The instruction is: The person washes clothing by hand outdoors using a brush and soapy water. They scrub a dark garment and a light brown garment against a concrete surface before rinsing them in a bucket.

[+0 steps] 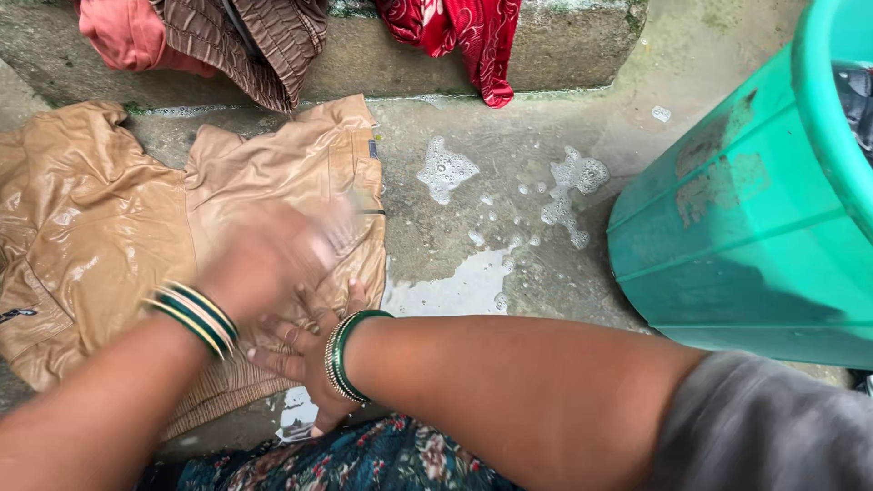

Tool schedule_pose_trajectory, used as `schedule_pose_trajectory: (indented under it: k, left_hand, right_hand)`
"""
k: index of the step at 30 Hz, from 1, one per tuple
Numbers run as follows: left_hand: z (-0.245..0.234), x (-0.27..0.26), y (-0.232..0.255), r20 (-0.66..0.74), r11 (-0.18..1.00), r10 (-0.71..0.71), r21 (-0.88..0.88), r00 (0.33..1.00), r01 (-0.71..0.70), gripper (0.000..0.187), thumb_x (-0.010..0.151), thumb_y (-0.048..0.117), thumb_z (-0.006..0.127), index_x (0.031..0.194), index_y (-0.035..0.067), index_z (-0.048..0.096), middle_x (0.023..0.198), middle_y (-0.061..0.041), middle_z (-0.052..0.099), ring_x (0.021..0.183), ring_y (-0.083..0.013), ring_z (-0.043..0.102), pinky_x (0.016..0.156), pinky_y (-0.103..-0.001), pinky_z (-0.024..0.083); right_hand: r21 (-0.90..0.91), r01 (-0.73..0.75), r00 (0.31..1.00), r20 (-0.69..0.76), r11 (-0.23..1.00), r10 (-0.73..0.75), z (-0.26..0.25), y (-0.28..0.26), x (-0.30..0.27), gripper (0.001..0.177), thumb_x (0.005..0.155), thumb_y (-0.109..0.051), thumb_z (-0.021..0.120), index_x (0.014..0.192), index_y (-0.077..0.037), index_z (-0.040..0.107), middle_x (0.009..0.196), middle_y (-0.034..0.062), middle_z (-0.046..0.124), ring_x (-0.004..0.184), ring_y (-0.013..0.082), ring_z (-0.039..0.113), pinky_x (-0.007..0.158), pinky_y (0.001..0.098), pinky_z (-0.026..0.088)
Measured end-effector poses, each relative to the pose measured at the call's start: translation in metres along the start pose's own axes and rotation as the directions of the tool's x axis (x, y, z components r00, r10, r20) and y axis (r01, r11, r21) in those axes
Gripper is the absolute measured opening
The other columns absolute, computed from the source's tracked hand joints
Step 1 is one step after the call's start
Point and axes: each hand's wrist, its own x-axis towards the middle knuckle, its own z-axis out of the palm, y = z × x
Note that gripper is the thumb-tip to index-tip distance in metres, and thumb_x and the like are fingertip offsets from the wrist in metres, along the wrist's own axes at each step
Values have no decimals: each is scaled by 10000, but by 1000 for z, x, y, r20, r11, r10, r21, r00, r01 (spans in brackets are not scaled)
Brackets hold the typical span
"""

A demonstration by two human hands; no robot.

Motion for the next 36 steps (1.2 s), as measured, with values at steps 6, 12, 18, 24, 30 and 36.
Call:
schedule_pose_trajectory:
  k: [6,12,18,24,30,36]
  left_hand:
    - [-11,25,-35,127,642,-716,-265,686,719,610,1023,577,606,1274,22,571,1294,-296,600,1225,-440,585,1043,-507,473]
    - [16,21,-36,-61,960,-274,48,960,277,675,936,434,600,1568,388,369,1371,-320,495,1225,-490,507,1037,-540,399]
    - [28,-6,-51,52,951,-271,-137,961,276,432,942,550,657,1323,353,600,1161,-251,582,1099,-423,583,952,-522,455]
    - [26,25,-61,-92,874,-480,38,872,485,757,951,432,613,1637,241,357,1224,-330,495,1096,-499,546,930,-578,452]
    - [24,-60,-39,232,902,-431,112,872,416,572,946,434,578,1503,346,487,1221,-228,602,1153,-374,586,1002,-491,482]
    - [-28,-82,-118,84,419,-905,2,417,908,793,981,513,551,1690,376,223,1588,-318,334,1407,-517,357,1164,-540,307]
  right_hand:
    - [-2,-22,1000,-8,1000,22,3,-3,-2,1108,824,-515,750,1622,-423,-13,1713,-33,-208,1528,461,-261,1051,870,-21]
    - [8,-31,997,74,999,30,0,-1,9,1061,864,-500,712,1602,-457,-49,1688,-53,-269,1506,457,-317,1033,880,-40]
    - [-52,-7,999,35,999,9,5,2,12,1047,864,-575,676,1599,-452,-59,1703,-52,-244,1530,464,-242,1056,868,26]
    - [-33,-36,997,68,999,38,-4,-2,10,989,904,-533,664,1596,-483,-40,1698,-73,-238,1530,449,-258,1061,874,-15]
    - [-15,-26,999,32,1000,27,-5,0,10,1017,872,-497,683,1600,-464,-26,1700,-64,-239,1545,450,-224,1035,901,66]
    - [220,-12,937,-339,975,88,-17,18,32,344,1053,-316,493,1312,-329,720,1359,57,740,1326,268,655,1164,485,449]
